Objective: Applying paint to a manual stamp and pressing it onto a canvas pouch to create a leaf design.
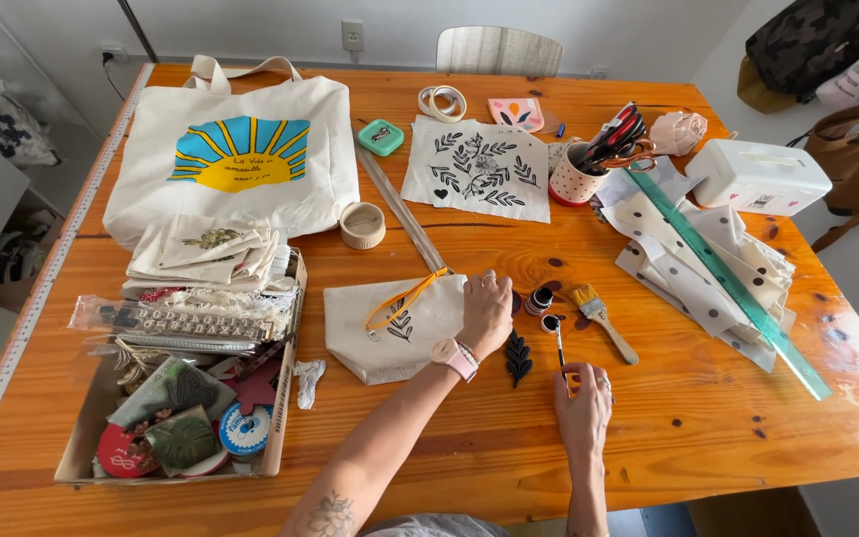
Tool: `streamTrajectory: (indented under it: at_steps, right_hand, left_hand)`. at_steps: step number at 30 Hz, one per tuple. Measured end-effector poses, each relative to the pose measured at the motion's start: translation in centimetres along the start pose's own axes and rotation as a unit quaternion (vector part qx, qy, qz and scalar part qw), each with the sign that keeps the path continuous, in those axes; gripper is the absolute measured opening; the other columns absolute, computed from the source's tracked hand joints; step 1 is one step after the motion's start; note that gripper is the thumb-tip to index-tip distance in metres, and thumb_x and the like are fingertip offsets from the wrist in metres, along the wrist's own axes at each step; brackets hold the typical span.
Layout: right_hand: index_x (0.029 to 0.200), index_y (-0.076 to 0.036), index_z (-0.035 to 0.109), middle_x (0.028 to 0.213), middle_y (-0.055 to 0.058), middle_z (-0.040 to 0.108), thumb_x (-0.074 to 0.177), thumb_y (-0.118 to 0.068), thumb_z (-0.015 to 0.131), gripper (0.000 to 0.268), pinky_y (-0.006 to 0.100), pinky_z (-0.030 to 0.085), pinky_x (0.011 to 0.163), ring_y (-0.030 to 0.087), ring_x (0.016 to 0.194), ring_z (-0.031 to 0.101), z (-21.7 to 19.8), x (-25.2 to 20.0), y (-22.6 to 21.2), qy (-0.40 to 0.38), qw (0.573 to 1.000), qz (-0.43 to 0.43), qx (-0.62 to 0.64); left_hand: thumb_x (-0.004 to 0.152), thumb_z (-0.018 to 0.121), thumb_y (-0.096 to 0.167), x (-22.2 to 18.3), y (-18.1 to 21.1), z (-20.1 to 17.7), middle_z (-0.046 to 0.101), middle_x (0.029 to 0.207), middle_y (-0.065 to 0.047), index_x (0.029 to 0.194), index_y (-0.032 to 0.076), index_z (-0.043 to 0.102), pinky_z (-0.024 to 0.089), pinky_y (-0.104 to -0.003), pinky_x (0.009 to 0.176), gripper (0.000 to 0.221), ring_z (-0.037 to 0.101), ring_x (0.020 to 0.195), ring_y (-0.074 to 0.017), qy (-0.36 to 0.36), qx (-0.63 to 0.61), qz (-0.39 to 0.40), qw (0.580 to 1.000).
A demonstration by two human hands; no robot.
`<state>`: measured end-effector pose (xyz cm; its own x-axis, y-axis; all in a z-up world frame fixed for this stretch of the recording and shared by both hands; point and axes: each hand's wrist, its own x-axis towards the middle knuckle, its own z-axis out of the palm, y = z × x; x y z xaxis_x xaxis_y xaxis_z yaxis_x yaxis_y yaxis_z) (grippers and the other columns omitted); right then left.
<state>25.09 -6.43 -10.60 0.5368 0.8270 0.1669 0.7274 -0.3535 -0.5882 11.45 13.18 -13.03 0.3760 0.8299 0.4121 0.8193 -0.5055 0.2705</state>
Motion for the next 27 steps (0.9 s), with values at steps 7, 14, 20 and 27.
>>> streamTrajectory:
  at_steps: [7, 14, 20, 27]
  right_hand:
    - [0.102, -0.01, 0.063, 0.108, 0.01, 0.065, 0.102, -0.015, 0.068, 0.007, 0.052, 0.05, 0.083, 0.031, 0.102, 0.066, 2.0, 2.1, 1.2, -0.024, 0.999, -0.027, -0.035]
    - [0.115, -0.013, 0.075, 0.105, 0.005, 0.08, 0.105, -0.015, 0.065, 0.014, 0.038, 0.055, 0.077, 0.019, 0.083, 0.073, -3.3, 1.1, -2.1, -0.019, 0.994, 0.0, 0.112]
    - [0.13, 0.006, 0.069, 0.114, 0.02, 0.072, 0.114, -0.005, 0.055, 0.024, 0.033, 0.058, 0.091, 0.023, 0.095, 0.066, -5.3, 0.9, -3.8, -0.072, 0.85, 0.071, 0.517]
    - [0.124, -0.002, 0.069, 0.104, 0.009, 0.066, 0.113, -0.007, 0.063, 0.013, 0.029, 0.055, 0.085, 0.017, 0.09, 0.061, -3.8, 1.1, -3.7, -0.016, 0.795, -0.002, 0.607]
  left_hand:
    - [0.074, 0.087, 0.016, -0.5, 0.5, 1.2, 0.064, 0.118, -0.017, 0.119, 0.009, 0.065, 0.05, -0.05, 0.09, 0.051, 0.06, 0.107, -0.0387, -0.05, 0.025, -0.047, 0.997]
    - [0.084, 0.075, -0.009, -6.5, 1.3, -11.9, 0.064, 0.124, -0.018, 0.128, 0.002, 0.064, 0.051, -0.047, 0.094, 0.046, 0.058, 0.108, -0.0323, 0.023, -0.079, 0.024, 0.996]
    - [0.087, 0.073, -0.004, -8.5, -6.5, -16.1, 0.063, 0.117, -0.015, 0.114, 0.01, 0.064, 0.048, -0.044, 0.086, 0.032, 0.06, 0.096, -0.0293, 0.089, -0.082, -0.006, 0.993]
    - [0.105, 0.066, 0.01, -9.4, -6.5, -18.5, 0.068, 0.104, -0.012, 0.113, 0.009, 0.066, 0.05, -0.043, 0.088, 0.008, 0.061, 0.093, -0.0303, 0.062, -0.262, -0.014, 0.963]
